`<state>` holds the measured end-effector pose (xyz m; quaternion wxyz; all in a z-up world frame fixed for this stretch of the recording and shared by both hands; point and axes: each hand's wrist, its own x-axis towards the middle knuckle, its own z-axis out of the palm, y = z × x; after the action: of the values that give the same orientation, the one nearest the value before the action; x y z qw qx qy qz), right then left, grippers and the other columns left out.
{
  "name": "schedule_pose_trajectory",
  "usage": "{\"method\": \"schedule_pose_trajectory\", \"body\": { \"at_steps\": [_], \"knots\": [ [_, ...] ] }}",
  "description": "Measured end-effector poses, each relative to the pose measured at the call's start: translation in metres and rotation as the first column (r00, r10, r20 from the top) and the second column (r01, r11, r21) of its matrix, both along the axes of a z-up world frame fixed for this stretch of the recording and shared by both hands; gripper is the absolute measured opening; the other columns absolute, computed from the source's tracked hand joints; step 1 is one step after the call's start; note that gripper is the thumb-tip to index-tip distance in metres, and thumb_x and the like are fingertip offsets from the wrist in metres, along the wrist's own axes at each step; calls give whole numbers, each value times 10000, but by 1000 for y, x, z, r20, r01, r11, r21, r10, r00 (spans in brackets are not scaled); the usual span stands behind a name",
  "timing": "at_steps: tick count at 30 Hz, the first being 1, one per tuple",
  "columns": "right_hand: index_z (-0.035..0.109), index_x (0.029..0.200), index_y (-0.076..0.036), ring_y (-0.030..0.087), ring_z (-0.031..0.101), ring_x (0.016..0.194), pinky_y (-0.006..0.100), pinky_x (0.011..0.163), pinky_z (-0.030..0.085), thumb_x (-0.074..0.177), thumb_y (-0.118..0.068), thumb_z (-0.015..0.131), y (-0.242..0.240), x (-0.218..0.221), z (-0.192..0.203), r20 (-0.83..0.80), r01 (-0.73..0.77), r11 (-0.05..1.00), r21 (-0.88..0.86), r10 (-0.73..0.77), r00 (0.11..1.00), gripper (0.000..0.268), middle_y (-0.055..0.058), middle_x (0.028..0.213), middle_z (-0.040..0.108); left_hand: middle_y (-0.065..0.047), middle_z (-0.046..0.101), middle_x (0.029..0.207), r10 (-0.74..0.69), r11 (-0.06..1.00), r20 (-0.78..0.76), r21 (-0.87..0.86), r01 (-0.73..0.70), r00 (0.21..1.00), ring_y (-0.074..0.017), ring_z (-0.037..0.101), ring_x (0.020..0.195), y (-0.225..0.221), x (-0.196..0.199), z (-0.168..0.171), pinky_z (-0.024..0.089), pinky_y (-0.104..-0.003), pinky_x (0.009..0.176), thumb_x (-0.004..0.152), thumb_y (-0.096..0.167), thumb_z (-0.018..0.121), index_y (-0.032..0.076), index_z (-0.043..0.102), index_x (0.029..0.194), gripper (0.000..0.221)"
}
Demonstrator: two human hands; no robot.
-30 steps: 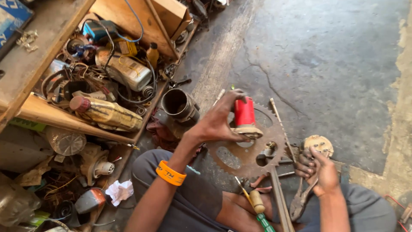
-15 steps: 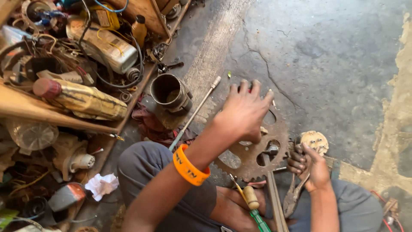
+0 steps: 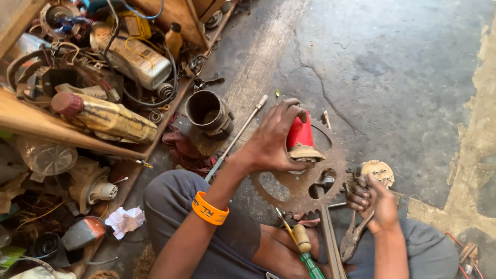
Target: The person sits on the floor and uses pliers and a screwdriver to adjust a red cylindrical mechanical component mounted on a large gear. They repeatedly reposition the part and apply force with the tools to manipulate internal components.
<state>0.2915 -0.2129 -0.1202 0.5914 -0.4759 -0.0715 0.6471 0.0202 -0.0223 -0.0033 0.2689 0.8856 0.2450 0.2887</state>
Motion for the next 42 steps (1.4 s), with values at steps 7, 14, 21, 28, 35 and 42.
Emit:
{"method": "schedule_pose_trajectory", "body": {
  "at_steps": [7,14,21,28,35,42],
  "knots": [
    [514,917,-112,155,439,634,335,610,399,1021,-412,388,-3,-16,32,205,40,994,-106,-18,979,341,1,679,419,-259,334,1553,77,997,70,-35,-75,995,-433,312,1478,-3,-10,-18,250,-515,1245,536,589,919,51,248,1588,1359],
    [390,808,-174,150,326,682,357,696,341,1157,-415,422,-42,-41,115,370,136,888,439,-316,874,425,-27,703,323,-167,468,1424,103,992,123,-91,-92,987,-360,476,1362,0,-19,-17,363,-488,1200,543,595,908,89,374,1467,1181],
    [344,747,-192,89,238,604,253,531,233,1112,-422,460,10,-34,188,448,-82,689,720,-371,814,447,-73,659,265,-166,468,1374,107,991,161,-92,-93,981,-373,484,1299,1,-27,-19,417,-498,1139,521,587,909,89,397,1425,1152],
    [341,801,-186,106,235,502,314,484,318,1077,-484,389,138,-144,211,717,-383,638,668,-416,560,408,-33,619,230,-170,478,1341,99,992,158,-89,-85,983,-378,485,1286,6,-30,-30,414,-515,1148,489,613,891,111,406,1418,1162],
    [307,860,-154,105,244,572,274,532,270,1183,-496,340,140,-190,268,731,-495,571,655,-315,605,472,-28,692,236,-232,457,1322,101,995,191,-38,-96,976,-425,465,1290,7,-32,-34,390,-543,1140,491,656,897,108,373,1426,1203],
    [312,786,-143,115,200,503,330,481,266,1097,-390,420,146,-211,254,771,-495,601,627,-389,504,411,-33,626,243,-212,471,1305,121,992,176,-66,-111,977,-409,476,1265,5,-33,-30,402,-529,1135,470,608,913,85,362,1438,1230]
  ]
}}
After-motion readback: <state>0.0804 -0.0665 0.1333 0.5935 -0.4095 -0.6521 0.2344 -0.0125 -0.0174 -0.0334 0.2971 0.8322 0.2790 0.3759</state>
